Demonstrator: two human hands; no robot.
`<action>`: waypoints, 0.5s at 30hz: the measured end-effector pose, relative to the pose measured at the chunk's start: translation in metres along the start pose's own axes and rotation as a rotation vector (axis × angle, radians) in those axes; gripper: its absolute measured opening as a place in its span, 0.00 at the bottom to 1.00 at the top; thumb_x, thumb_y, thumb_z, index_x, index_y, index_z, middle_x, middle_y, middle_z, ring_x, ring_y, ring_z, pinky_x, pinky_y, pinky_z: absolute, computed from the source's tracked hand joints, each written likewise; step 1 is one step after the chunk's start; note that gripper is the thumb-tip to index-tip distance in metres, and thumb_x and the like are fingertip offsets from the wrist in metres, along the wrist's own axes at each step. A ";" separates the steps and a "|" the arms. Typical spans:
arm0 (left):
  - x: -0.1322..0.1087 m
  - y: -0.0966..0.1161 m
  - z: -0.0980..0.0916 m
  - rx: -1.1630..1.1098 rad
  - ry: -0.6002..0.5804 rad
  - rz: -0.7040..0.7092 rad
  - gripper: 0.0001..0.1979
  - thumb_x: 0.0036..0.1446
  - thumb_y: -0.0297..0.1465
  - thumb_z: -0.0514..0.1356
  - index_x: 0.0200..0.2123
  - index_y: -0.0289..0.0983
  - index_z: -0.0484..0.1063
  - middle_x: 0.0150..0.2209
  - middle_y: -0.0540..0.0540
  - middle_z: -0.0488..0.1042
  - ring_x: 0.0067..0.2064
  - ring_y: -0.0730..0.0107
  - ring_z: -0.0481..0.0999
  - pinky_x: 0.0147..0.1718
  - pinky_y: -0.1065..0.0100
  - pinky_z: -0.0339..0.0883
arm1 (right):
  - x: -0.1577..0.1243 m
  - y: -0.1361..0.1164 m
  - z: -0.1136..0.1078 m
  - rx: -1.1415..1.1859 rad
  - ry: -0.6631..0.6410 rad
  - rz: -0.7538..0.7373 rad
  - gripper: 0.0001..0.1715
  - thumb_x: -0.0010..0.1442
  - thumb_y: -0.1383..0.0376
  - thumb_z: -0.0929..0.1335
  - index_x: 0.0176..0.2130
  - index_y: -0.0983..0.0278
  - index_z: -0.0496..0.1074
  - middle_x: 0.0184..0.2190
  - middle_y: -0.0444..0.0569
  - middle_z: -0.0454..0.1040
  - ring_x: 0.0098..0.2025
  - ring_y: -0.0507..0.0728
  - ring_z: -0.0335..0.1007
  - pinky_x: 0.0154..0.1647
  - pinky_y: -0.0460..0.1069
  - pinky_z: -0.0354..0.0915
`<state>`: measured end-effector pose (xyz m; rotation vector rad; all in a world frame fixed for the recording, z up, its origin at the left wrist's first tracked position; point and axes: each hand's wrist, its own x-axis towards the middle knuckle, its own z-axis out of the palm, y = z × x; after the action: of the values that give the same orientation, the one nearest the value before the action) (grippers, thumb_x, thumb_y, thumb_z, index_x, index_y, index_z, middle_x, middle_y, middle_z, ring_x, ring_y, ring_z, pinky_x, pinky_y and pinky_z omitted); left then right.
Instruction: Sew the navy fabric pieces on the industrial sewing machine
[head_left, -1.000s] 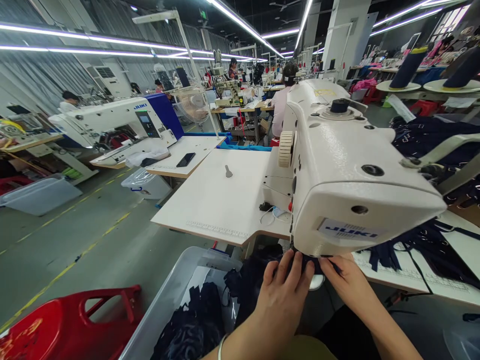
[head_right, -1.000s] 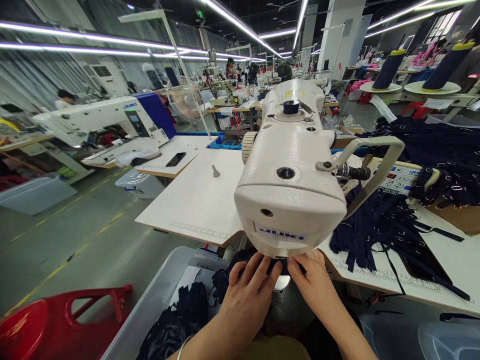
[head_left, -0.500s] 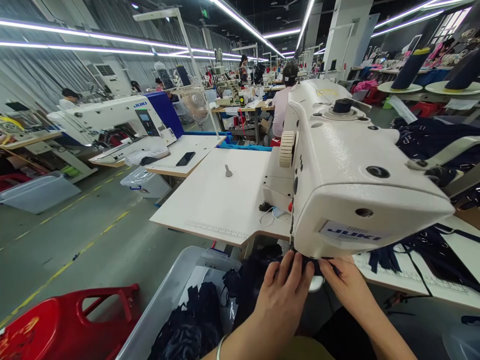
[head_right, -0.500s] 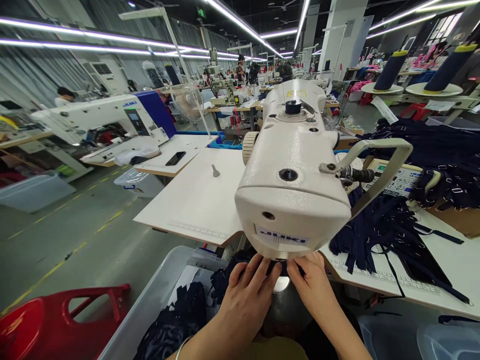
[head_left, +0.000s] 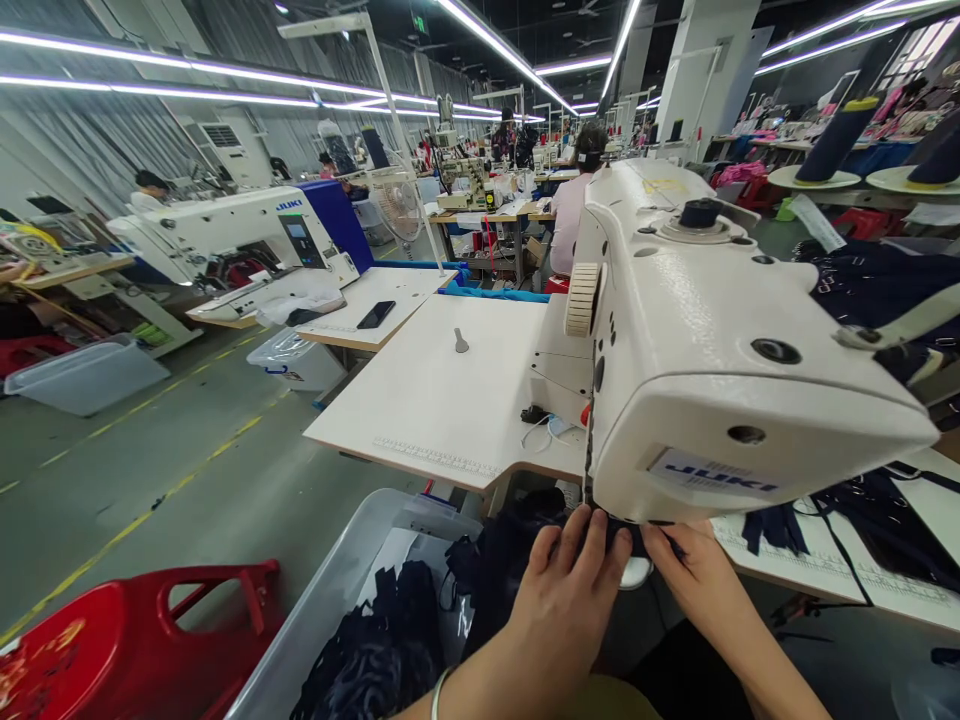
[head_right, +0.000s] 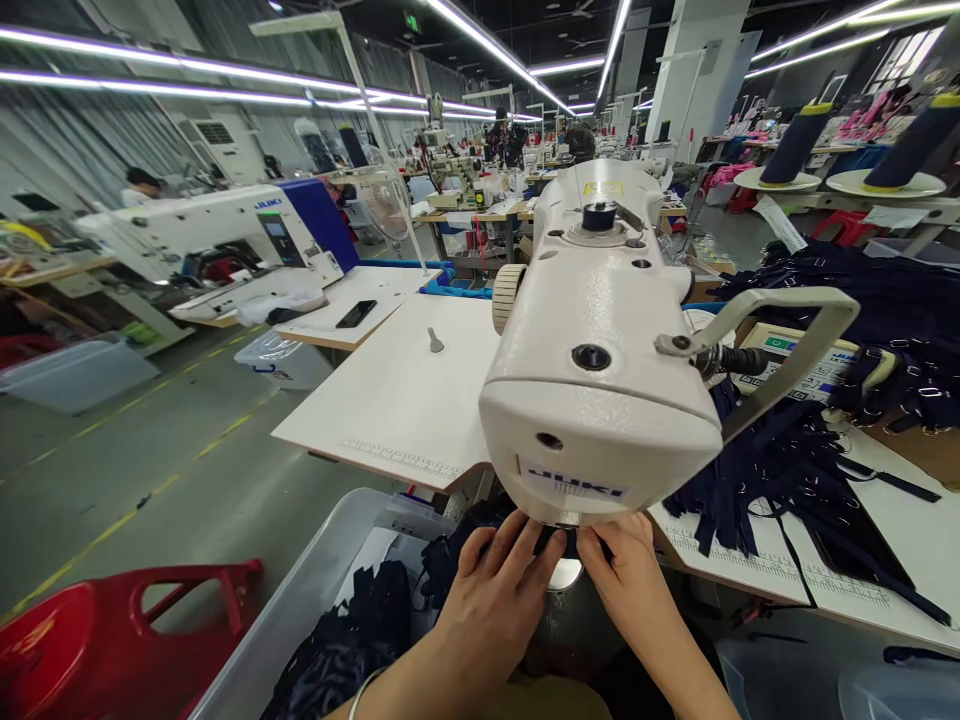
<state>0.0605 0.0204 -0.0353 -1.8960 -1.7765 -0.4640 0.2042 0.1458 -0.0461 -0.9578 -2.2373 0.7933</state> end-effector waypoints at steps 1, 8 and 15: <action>0.000 0.000 0.000 0.000 -0.001 -0.001 0.18 0.64 0.32 0.53 0.56 0.43 0.68 0.56 0.46 0.69 0.58 0.62 0.63 0.52 0.62 0.52 | 0.000 0.000 0.000 0.005 -0.003 0.004 0.20 0.62 0.56 0.60 0.25 0.61 0.72 0.29 0.51 0.73 0.37 0.64 0.66 0.40 0.58 0.60; 0.000 -0.004 0.008 -0.054 0.129 -0.051 0.16 0.65 0.31 0.49 0.51 0.41 0.72 0.52 0.45 0.73 0.55 0.65 0.68 0.51 0.63 0.53 | 0.004 -0.006 0.005 0.019 -0.003 -0.026 0.19 0.63 0.61 0.60 0.25 0.63 0.71 0.28 0.51 0.72 0.35 0.61 0.66 0.38 0.55 0.60; -0.010 -0.022 0.039 -0.218 0.229 -0.048 0.17 0.64 0.39 0.51 0.53 0.44 0.69 0.50 0.45 0.74 0.48 0.64 0.74 0.46 0.63 0.58 | 0.013 -0.027 0.001 0.162 0.000 -0.041 0.13 0.62 0.70 0.59 0.33 0.63 0.71 0.36 0.49 0.69 0.42 0.57 0.64 0.43 0.51 0.59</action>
<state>0.0344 0.0347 -0.0702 -1.8571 -1.6791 -0.8872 0.1846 0.1404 -0.0242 -0.8327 -2.1488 0.9399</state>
